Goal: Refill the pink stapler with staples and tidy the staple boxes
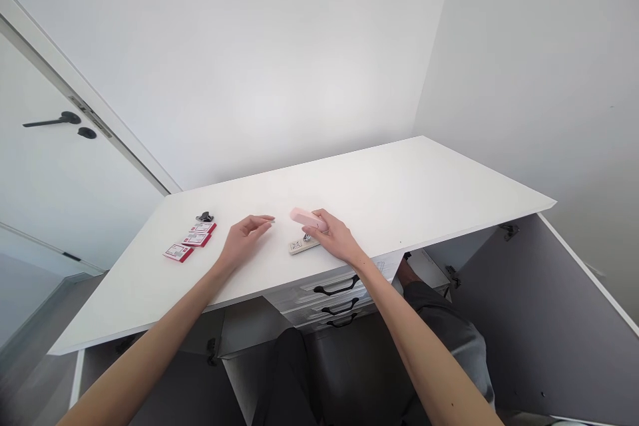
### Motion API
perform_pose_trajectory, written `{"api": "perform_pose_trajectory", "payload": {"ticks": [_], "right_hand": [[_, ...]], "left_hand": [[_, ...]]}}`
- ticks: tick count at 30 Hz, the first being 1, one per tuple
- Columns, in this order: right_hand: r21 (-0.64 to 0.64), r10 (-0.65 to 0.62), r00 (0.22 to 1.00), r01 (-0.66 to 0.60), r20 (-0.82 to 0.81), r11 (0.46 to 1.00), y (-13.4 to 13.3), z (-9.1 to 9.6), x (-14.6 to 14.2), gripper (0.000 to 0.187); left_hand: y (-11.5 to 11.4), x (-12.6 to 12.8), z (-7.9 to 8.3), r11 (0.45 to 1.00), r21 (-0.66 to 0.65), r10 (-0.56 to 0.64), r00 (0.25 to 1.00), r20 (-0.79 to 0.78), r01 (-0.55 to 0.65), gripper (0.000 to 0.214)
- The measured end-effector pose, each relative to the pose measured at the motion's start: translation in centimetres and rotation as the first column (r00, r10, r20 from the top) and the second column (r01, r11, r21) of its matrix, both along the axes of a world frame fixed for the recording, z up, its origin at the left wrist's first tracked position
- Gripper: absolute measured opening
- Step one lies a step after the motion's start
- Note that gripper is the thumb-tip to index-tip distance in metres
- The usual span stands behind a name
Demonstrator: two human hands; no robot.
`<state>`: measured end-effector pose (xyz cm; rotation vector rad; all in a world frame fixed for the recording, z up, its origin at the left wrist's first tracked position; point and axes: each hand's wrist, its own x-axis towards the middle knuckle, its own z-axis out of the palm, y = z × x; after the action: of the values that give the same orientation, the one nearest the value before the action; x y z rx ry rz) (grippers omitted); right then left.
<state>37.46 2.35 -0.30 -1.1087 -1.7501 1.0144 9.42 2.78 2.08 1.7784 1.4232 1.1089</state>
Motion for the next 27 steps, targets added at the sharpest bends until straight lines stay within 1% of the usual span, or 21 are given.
{"api": "perform_pose_trajectory", "payload": {"ticks": [2,4,7,9,15,18,20,23,27], "right_hand": [[0.017,0.012,1.0,-0.013,0.007,1.0,-0.1,0.2,-0.1,0.035],[0.026,0.016,1.0,-0.016,0.011,1.0,-0.3,0.3,-0.1,0.035],[0.037,0.01,0.999,-0.012,0.046,0.999,-0.4,0.5,-0.2,0.036],[0.053,0.001,0.997,-0.005,0.075,0.999,-0.5,0.5,-0.3,0.037],[0.095,-0.065,0.984,0.05,0.166,0.994,-0.1,-0.6,-0.7,0.038],[0.116,-0.138,0.972,0.117,0.19,0.986,0.1,-1.2,-0.9,0.04],[0.159,-0.184,0.962,0.153,0.2,0.975,0.1,-1.5,-0.9,0.041],[0.234,-0.226,0.945,0.17,0.238,0.957,-0.1,-1.7,-1.0,0.042],[0.273,-0.243,0.927,0.165,0.285,0.948,-0.2,-1.8,-1.2,0.042]], "left_hand": [[0.1,-1.5,-0.2,0.997,-0.025,0.078,0.994,0.08,-0.076,0.036],[0.2,-2.7,-0.4,0.99,-0.032,0.143,0.982,0.123,-0.141,0.039],[0.3,-3.7,-0.5,0.973,-0.043,0.23,0.961,0.153,-0.226,0.042],[0.3,-3.9,-0.7,0.967,-0.05,0.256,0.952,0.165,-0.251,0.042],[0.0,-3.6,-1.0,0.97,-0.071,0.241,0.96,0.142,-0.233,0.043],[-0.3,-3.4,-0.8,0.977,-0.066,0.211,0.968,0.138,-0.203,0.044],[-0.5,-3.2,-0.5,0.98,-0.066,0.195,0.973,0.126,-0.188,0.042],[-0.8,-3.0,-0.2,0.982,-0.076,0.183,0.978,0.1,-0.176,0.041],[-1.0,-2.7,-0.1,0.983,-0.074,0.177,0.981,0.079,-0.171,0.041]]}}
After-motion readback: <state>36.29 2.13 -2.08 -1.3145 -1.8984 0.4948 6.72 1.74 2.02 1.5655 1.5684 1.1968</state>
